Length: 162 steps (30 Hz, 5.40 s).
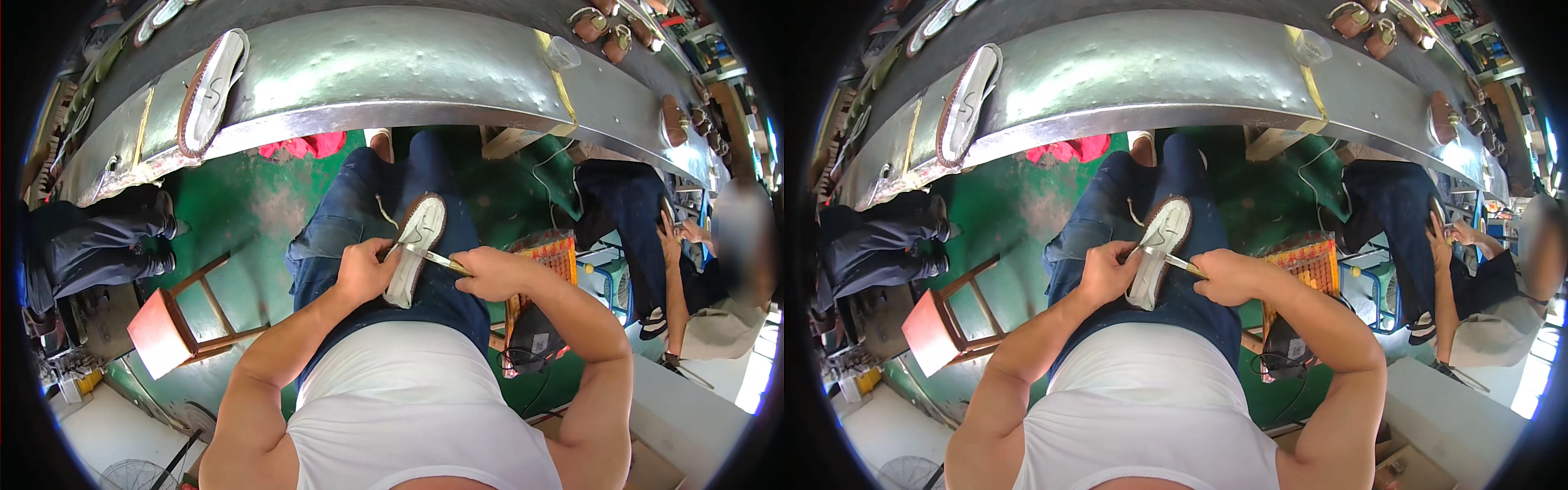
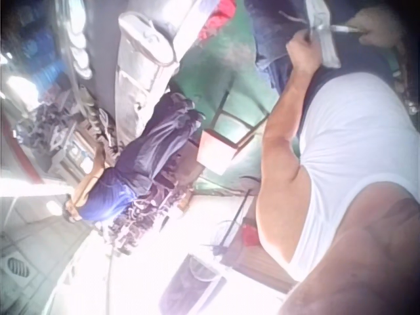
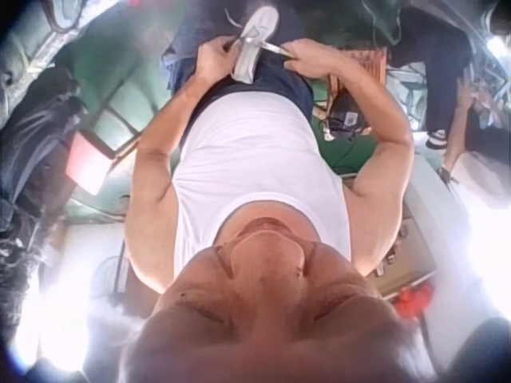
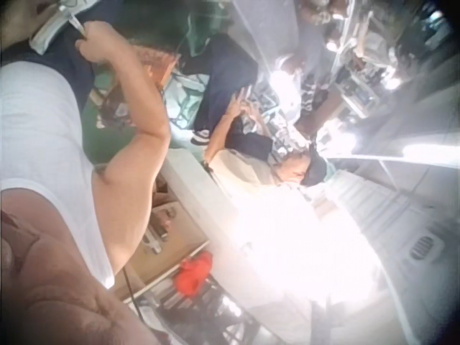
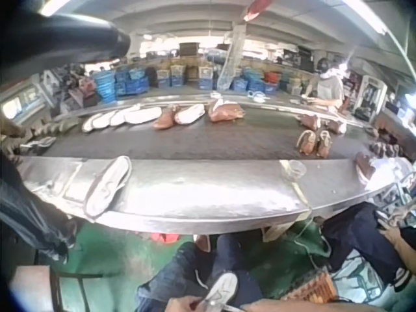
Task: The person is using lasting pliers to pull and secure the shoe upper material over a shoe last on a production line.
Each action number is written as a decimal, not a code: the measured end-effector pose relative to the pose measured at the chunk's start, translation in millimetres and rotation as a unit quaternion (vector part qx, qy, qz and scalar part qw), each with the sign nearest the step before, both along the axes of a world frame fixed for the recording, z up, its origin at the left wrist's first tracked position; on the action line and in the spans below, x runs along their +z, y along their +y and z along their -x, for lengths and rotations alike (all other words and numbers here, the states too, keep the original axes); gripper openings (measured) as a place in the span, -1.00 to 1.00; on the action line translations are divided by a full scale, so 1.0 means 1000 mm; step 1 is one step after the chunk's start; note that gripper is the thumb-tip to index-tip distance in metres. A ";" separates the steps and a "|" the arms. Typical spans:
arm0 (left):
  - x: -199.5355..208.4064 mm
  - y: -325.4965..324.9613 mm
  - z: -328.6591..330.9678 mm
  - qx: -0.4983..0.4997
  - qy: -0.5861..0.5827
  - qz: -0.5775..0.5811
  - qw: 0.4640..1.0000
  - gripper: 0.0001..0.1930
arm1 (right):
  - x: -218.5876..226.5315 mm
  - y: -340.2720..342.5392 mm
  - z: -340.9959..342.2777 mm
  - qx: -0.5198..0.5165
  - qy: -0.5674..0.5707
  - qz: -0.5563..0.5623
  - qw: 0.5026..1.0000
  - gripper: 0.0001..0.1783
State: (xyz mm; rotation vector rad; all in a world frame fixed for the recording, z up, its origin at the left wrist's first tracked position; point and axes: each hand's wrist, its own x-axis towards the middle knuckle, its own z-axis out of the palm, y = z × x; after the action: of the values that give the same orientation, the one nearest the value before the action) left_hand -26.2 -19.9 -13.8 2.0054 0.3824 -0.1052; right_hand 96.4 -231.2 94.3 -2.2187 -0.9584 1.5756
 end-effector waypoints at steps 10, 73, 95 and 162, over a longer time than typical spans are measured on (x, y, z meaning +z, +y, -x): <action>-0.052 -0.013 0.011 -0.020 0.068 0.380 0.922 -0.37 | 0.004 0.018 -0.008 0.088 -0.079 0.042 0.992 -0.66; 0.202 0.130 -0.200 0.016 -0.087 0.299 0.950 -0.30 | -0.007 0.007 -0.217 -0.184 -0.642 -0.285 0.688 -0.55; 0.209 0.296 -0.310 -0.003 0.168 -0.586 0.793 -0.35 | 0.000 0.006 -0.213 -0.245 -0.574 -0.312 0.717 -0.53; 0.019 0.050 -0.039 0.107 0.054 0.419 0.900 -0.53 | -0.046 0.030 0.034 -0.109 -0.239 -0.144 0.954 -0.79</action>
State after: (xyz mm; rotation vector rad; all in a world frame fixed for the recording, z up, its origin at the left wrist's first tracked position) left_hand 12.9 30.3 5.2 1.0985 0.5182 -0.2053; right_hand 62.9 -201.2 48.5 -2.4304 -0.9427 0.7579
